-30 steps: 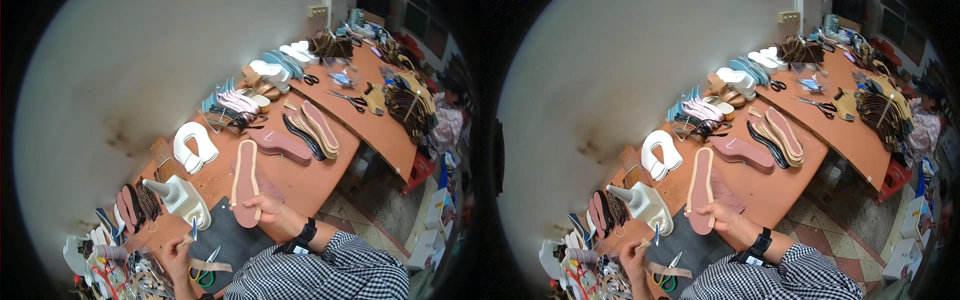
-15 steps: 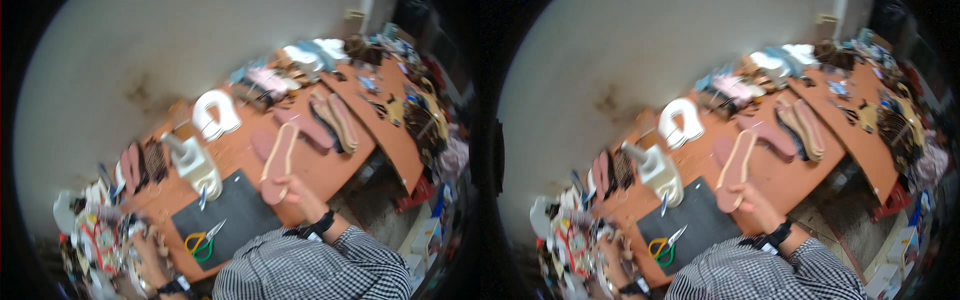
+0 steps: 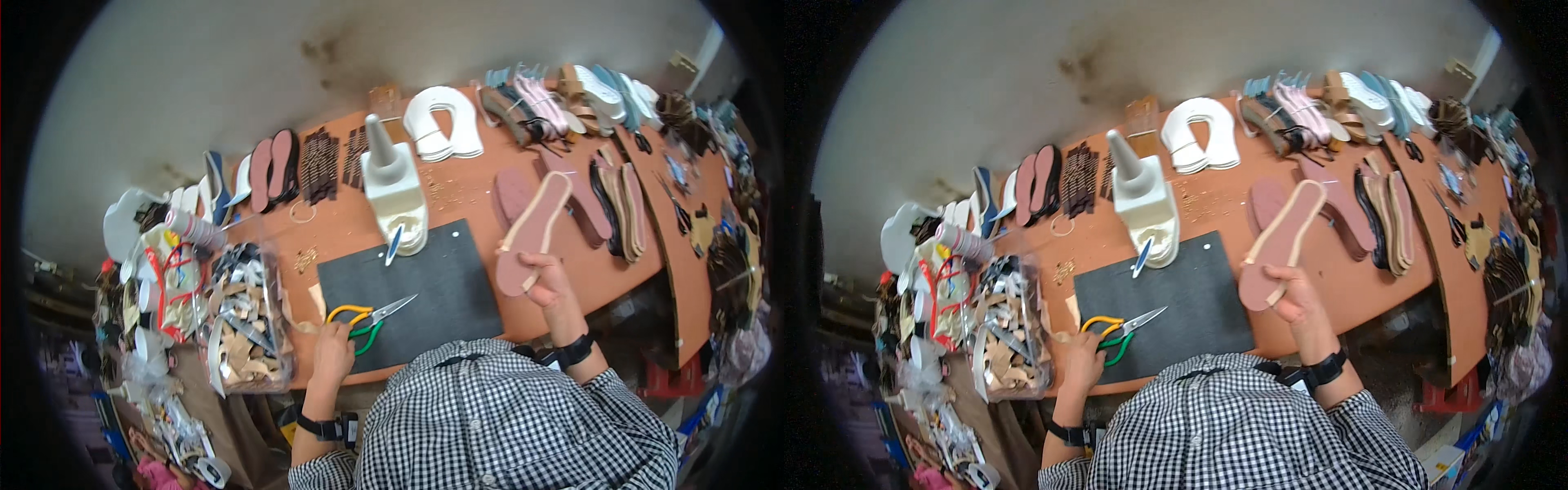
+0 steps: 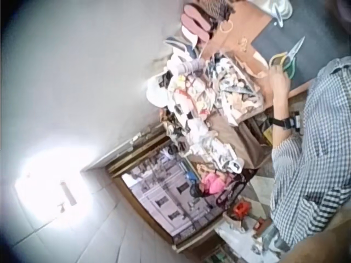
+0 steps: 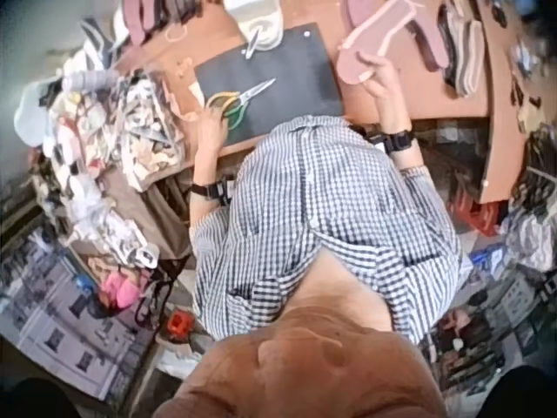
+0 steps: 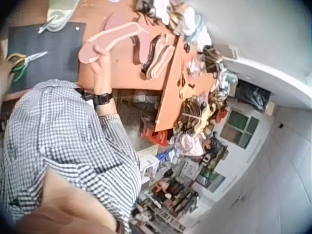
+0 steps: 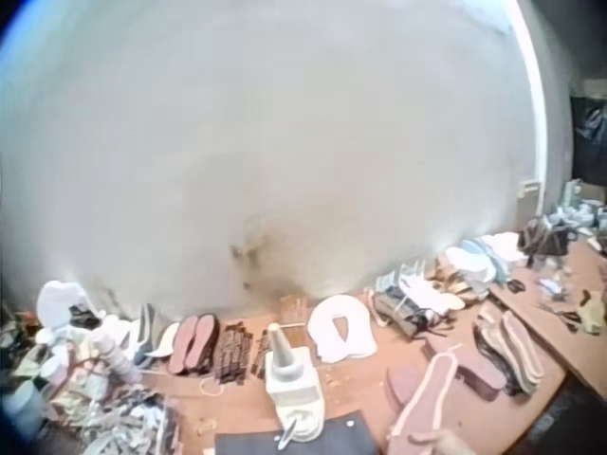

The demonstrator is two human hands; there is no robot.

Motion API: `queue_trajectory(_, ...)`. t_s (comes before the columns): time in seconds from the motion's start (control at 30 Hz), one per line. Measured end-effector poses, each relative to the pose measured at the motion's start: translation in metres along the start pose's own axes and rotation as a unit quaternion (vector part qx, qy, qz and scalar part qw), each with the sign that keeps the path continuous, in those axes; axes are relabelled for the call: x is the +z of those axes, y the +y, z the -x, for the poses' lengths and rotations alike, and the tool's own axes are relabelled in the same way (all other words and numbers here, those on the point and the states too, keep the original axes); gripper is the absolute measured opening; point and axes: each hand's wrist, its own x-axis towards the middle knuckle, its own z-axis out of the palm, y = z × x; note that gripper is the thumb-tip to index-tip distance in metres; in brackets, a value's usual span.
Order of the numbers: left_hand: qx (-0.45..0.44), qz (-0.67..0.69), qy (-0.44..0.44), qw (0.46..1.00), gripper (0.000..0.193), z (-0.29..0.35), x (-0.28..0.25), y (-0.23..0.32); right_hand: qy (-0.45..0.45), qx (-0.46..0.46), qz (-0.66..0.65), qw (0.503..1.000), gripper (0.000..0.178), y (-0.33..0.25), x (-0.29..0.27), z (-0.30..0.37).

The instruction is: Applying adhesive and attaching straps to shoe insoles.

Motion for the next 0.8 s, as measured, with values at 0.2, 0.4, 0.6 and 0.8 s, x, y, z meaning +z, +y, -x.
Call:
queue_trajectory(0.2,0.063,-0.053,0.046,0.996,0.030,-0.004,0.017,-0.001,-0.026,0.002,0.012,1.000,0.043,0.003,0.011,0.003)
queue_trajectory(0.4,0.041,-0.110,0.041,0.992,0.033,-0.007,0.025,0.000,-0.066,-0.020,0.025,0.997,0.039,0.006,0.014,0.006)
queue_trajectory(0.6,0.071,-0.110,0.038,0.991,0.032,-0.015,0.023,-0.002,-0.120,-0.031,-0.001,0.992,0.045,0.005,0.018,0.007)
queue_trajectory(0.8,0.012,-0.091,0.054,0.994,0.030,-0.007,0.025,-0.003,-0.151,-0.005,-0.001,0.989,0.053,0.007,0.040,0.009)
